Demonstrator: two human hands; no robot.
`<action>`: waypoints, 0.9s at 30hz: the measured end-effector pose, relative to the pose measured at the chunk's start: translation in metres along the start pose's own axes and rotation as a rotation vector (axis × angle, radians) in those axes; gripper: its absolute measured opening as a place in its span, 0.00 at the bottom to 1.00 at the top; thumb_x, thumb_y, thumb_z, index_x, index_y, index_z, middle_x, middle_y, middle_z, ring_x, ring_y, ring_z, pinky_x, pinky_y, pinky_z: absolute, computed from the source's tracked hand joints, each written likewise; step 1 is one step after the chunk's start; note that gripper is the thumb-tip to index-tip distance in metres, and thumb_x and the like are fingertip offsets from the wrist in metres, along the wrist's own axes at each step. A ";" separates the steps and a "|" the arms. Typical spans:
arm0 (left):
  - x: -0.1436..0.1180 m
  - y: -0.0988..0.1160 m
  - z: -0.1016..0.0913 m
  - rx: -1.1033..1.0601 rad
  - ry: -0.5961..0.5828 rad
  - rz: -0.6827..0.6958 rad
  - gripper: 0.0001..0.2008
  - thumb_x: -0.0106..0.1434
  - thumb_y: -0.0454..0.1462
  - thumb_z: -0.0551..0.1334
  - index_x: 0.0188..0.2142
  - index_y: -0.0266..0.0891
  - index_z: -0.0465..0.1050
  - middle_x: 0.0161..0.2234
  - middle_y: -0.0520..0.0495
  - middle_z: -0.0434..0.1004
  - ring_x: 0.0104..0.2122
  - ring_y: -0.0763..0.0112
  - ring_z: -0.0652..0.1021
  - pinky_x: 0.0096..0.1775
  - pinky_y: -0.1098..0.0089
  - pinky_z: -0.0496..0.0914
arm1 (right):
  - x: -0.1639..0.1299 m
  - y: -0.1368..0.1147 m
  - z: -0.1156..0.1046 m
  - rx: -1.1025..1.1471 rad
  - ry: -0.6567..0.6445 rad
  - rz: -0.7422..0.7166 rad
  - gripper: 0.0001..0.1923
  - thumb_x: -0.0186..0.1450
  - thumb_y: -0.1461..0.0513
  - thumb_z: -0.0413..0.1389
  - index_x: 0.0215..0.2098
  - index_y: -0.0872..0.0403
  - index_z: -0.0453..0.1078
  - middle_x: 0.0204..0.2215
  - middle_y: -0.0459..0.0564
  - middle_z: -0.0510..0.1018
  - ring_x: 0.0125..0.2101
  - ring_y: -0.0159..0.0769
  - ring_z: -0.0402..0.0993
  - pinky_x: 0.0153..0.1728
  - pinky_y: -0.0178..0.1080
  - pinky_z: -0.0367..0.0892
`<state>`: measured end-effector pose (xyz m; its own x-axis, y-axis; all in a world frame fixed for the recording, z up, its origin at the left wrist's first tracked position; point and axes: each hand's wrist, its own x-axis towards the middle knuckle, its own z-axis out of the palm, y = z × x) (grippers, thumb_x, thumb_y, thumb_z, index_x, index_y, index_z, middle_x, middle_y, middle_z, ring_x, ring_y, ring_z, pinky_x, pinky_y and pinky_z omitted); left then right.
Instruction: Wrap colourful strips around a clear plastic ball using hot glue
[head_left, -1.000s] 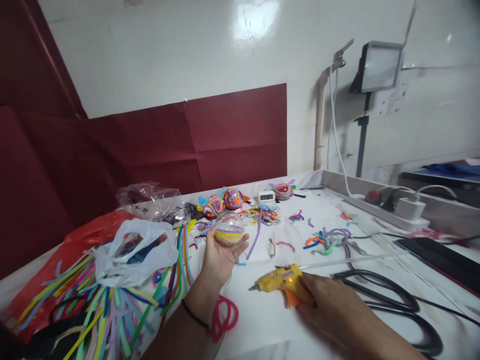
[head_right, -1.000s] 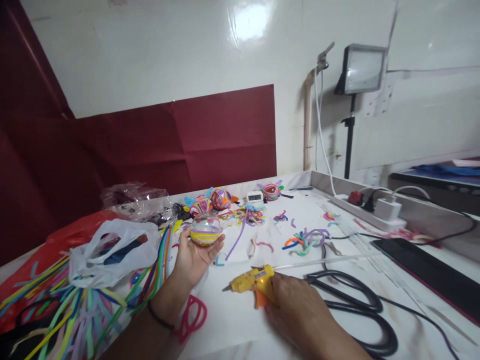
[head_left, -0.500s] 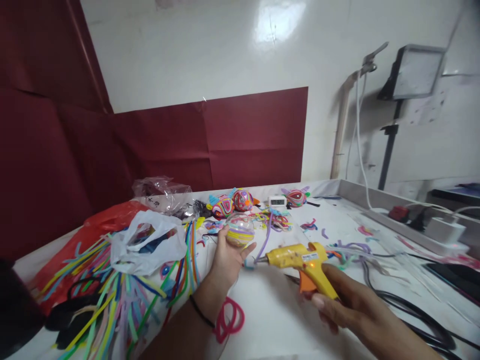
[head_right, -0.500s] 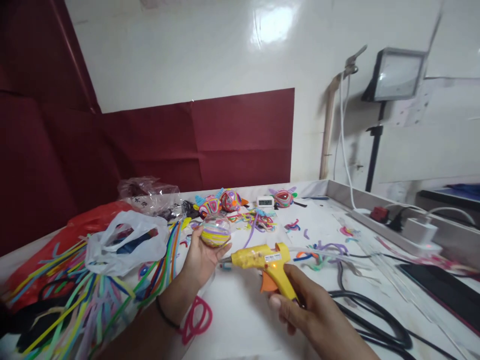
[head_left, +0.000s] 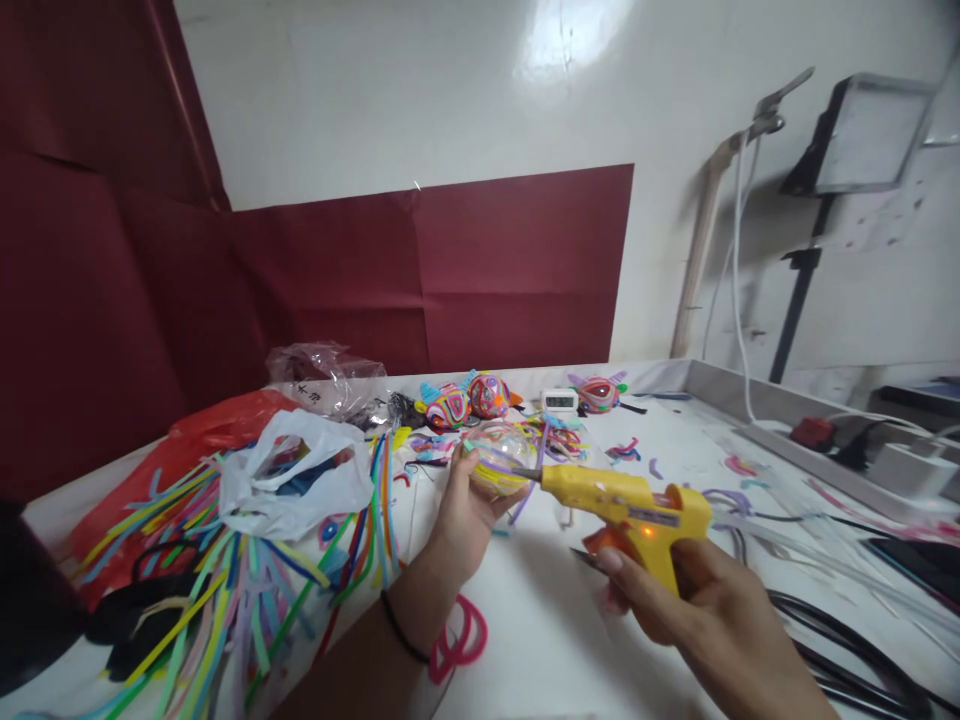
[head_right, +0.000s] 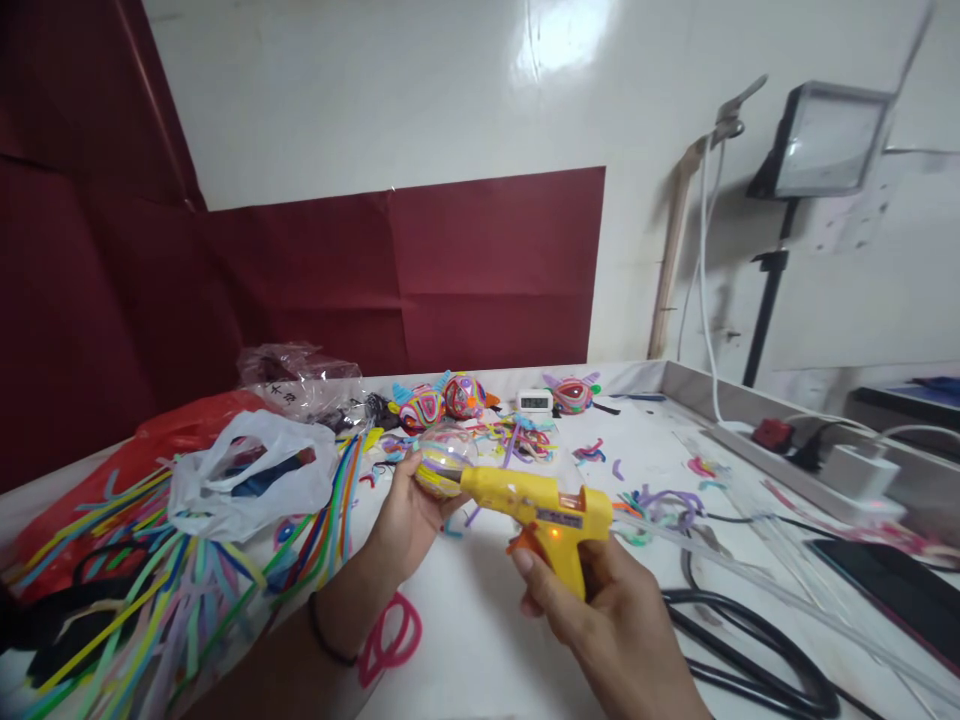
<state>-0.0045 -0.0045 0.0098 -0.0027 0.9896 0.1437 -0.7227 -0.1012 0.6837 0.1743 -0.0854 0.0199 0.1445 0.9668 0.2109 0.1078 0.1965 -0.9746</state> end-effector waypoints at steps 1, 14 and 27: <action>0.000 0.000 0.001 -0.001 -0.009 0.001 0.24 0.61 0.41 0.62 0.57 0.43 0.67 0.50 0.41 0.77 0.46 0.58 0.78 0.40 0.62 0.76 | 0.000 0.001 0.002 -0.003 0.007 -0.036 0.22 0.53 0.46 0.63 0.32 0.55 0.74 0.18 0.46 0.74 0.17 0.32 0.65 0.17 0.34 0.61; -0.004 -0.008 0.002 0.034 -0.047 -0.012 0.25 0.65 0.41 0.58 0.61 0.50 0.60 0.54 0.44 0.74 0.46 0.62 0.78 0.41 0.64 0.75 | 0.013 0.032 0.007 -0.020 -0.007 -0.134 0.19 0.54 0.49 0.62 0.31 0.58 0.75 0.20 0.51 0.77 0.17 0.36 0.71 0.16 0.35 0.67; -0.011 -0.009 0.009 0.018 -0.071 -0.027 0.26 0.63 0.42 0.60 0.61 0.50 0.59 0.50 0.45 0.76 0.43 0.63 0.78 0.39 0.64 0.75 | 0.012 0.035 0.008 -0.252 0.079 -0.421 0.16 0.58 0.50 0.56 0.31 0.54 0.76 0.21 0.51 0.79 0.18 0.38 0.73 0.17 0.35 0.69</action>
<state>0.0087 -0.0152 0.0087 0.0668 0.9823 0.1751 -0.7094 -0.0766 0.7006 0.1718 -0.0660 -0.0120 0.1105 0.7948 0.5967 0.4059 0.5120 -0.7571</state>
